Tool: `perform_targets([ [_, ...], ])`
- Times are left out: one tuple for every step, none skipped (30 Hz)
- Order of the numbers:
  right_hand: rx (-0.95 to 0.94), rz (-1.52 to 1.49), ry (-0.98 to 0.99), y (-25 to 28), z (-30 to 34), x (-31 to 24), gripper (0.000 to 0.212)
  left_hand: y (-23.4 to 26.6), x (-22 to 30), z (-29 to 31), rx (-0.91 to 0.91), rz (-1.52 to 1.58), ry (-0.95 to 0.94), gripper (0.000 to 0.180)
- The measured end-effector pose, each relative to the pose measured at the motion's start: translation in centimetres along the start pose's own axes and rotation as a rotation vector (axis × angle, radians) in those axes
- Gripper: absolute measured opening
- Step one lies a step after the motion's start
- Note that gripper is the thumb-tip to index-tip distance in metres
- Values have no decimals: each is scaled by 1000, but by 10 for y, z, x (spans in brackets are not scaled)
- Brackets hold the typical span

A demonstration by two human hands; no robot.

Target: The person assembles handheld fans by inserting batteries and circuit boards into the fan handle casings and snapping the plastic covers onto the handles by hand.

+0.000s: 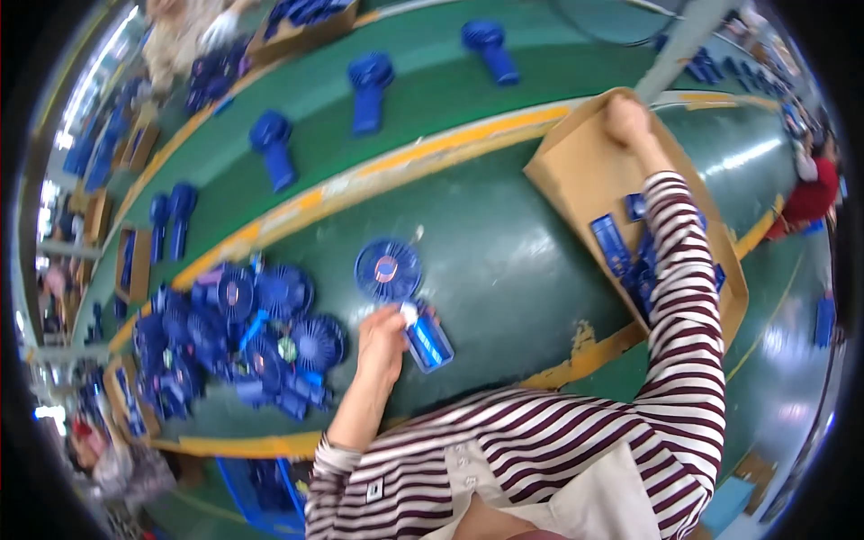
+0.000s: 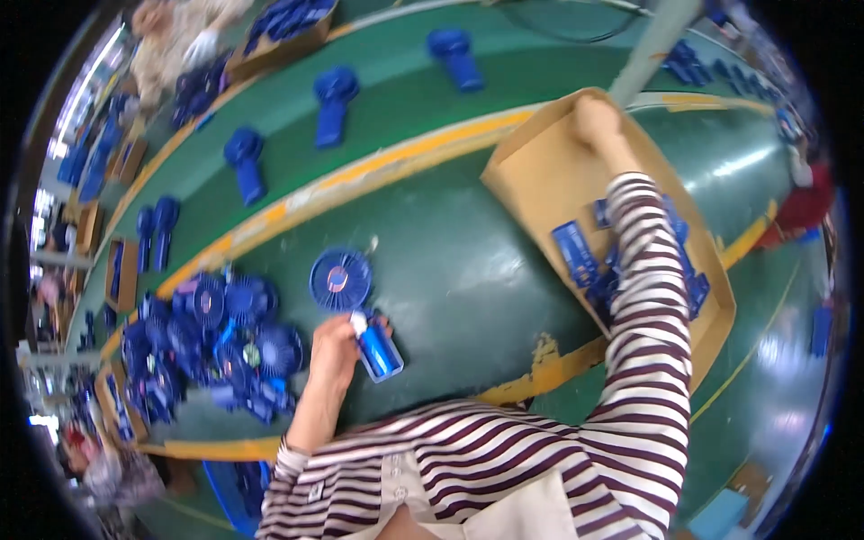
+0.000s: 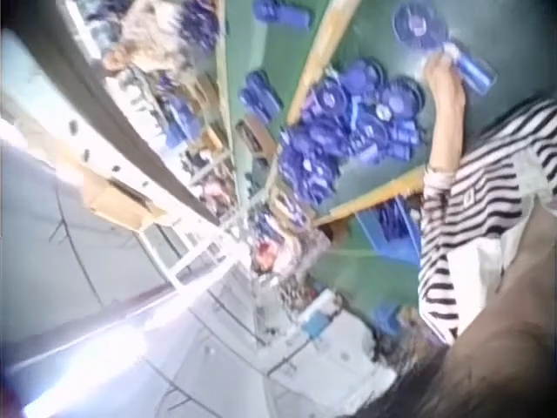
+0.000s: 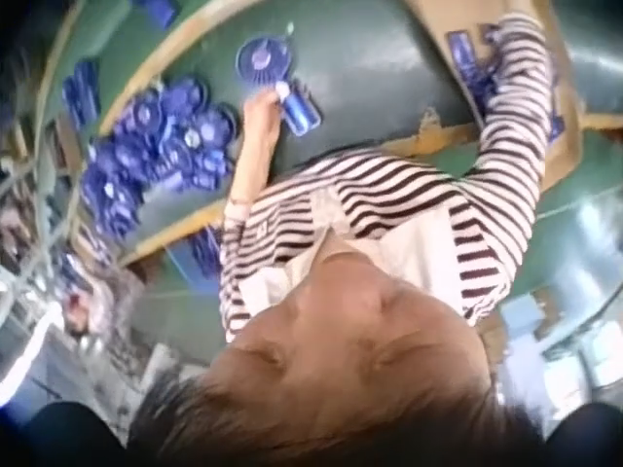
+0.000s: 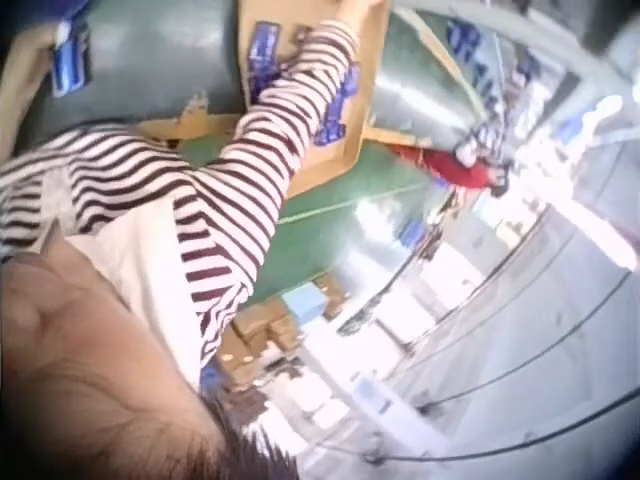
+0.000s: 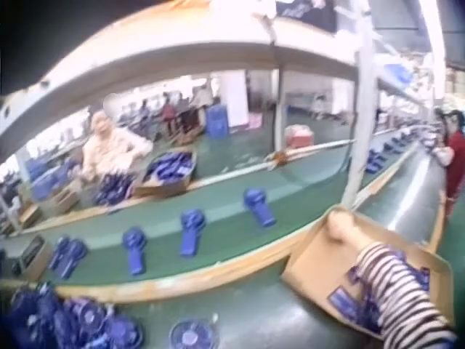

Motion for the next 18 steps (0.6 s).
perform_targets([
  [75, -14, 33, 9, 5, -1, 22, -2, 2, 0, -17, -33, 9, 28],
  [22, -5, 27, 9, 10, -1, 31, -8, 5, 2, -24, -79, -2, 26],
  [147, -54, 52, 27, 17, -6, 37, -11, 6, 0, -28, -74, -6, 25],
  [270, -103, 71, 51, 30, -10, 43, -13, 6, 0, -36, -72, -9, 24],
  [303, -277, 65, 80, 43, -27, 45, -9, 6, 0, -21, -88, 2, 23],
  [333, -450, 49, 110, 57, -47, 48, -6, 6, 0, -5, -84, 5, 23],
  [356, -598, 72, 132, 74, -59, 43, -6, 4, -2, -8, -50, 18, 22],
  [379, -744, 94, 153, 93, -70, 37, -6, 3, -2, -14, -17, 32, 22],
  [244, -963, 1, 162, 111, -87, 32, -4, 2, 0, -8, -3, 26, 22],
  [102, -1168, -96, 168, 134, -107, 27, -2, -1, 0, -9, 3, 32, 22],
  [-25, -1356, -165, 168, 160, -129, 22, 2, -2, 2, 8, 13, 26, 22],
  [-101, -1431, -196, 185, 185, -162, 21, 7, -3, 3, 28, 25, 17, 22],
  [-162, -1574, -204, 170, 209, -176, 21, 3, -6, 4, 12, 31, 22, 22],
  [-151, -1583, -85, 164, 226, -197, 20, 4, -8, 3, 13, 33, 7, 23],
  [-144, -1493, -34, 155, 239, -208, 20, 0, -9, 4, 4, 32, -14, 23],
  [-136, -1450, -78, 146, 248, -212, 19, -4, -10, 5, -3, 23, -20, 25],
  [-96, -1445, -64, 134, 256, -215, 21, -4, -11, 4, -6, 30, -21, 25],
  [-66, -1316, 39, 137, 260, -221, 24, -2, -12, 4, -2, 28, -23, 26],
])
Point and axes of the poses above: each hand's wrist, its own z-axis away from the middle knuckle, its own y-axis out of the back of the hand, x = y × z, the point moved 9 cm from there along -z, towards the middle knuckle, and after that the axes turned 12 degrees about x, right-handed, at the moved point
